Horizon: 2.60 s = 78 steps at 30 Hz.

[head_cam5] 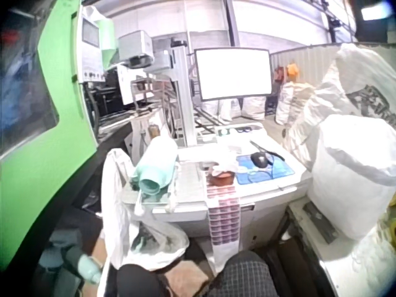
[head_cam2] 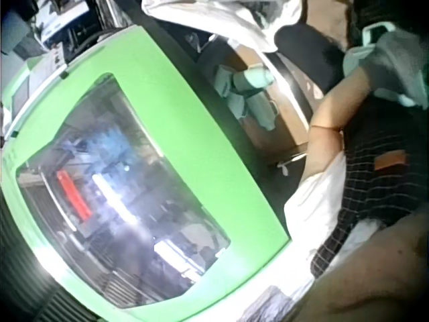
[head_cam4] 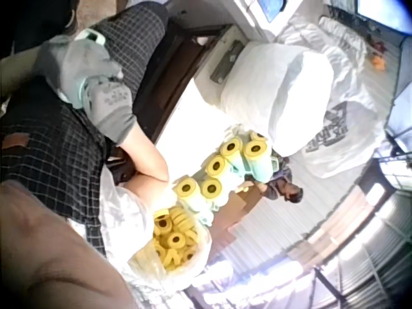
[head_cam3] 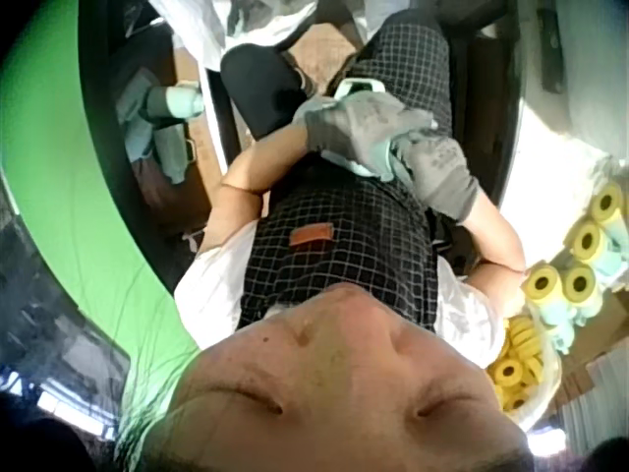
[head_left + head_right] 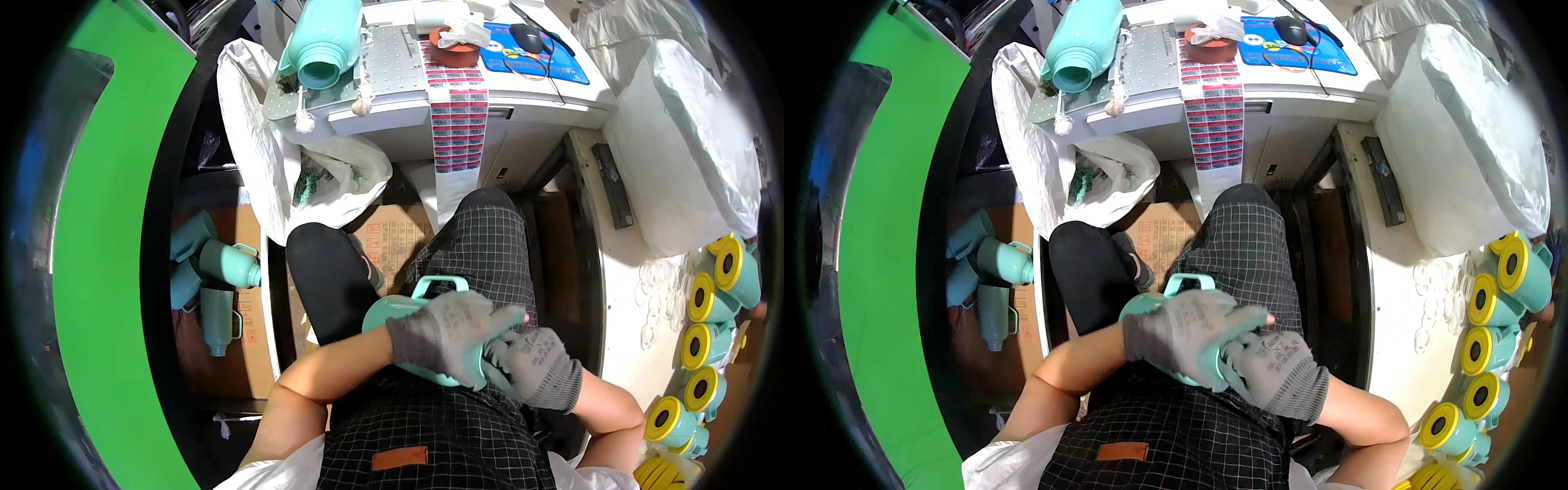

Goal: The person assembles teal water dispensers by inserting a black internal component, applying a label, and screwing on a yellow base. The person handles the dispensers one at a time and places the finished units on the table.

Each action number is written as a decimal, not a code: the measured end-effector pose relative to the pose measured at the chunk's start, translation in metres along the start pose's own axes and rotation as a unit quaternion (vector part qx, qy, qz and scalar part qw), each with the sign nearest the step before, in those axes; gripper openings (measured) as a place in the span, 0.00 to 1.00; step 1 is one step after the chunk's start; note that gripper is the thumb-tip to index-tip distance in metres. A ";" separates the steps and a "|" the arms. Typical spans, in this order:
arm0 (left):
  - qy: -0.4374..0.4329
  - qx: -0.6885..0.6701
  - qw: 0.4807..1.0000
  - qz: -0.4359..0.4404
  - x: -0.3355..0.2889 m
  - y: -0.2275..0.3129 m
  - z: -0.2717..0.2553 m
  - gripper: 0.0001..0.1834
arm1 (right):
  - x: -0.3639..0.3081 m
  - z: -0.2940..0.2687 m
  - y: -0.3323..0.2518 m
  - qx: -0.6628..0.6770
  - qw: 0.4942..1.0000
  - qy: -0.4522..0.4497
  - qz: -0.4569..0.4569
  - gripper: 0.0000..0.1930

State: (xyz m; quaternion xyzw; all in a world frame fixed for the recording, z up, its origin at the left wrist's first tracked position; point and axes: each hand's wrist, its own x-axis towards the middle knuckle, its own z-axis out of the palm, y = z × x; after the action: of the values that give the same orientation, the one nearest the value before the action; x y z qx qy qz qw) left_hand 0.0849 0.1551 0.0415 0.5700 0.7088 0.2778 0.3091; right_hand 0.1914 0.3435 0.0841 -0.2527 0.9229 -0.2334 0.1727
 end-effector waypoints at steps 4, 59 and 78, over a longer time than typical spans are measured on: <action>0.024 0.028 0.999 -0.022 -0.003 0.002 0.006 0.58 | 0.007 0.023 0.021 0.015 1.000 0.003 -0.027 0.11; 0.279 0.173 0.944 0.035 -0.036 -0.003 -0.007 0.22 | 0.045 0.060 0.018 0.345 0.762 0.547 0.030 0.13; 0.175 0.322 0.929 -0.049 -0.050 0.022 -0.036 0.19 | 0.049 0.060 0.008 0.103 0.931 0.343 -0.063 0.21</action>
State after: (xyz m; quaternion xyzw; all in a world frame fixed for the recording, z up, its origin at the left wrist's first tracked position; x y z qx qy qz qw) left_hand 0.0793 0.1086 0.0873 0.5460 0.8299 0.1145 -0.0074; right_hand 0.1751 0.3023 0.0208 -0.1956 0.8789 -0.4103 -0.1447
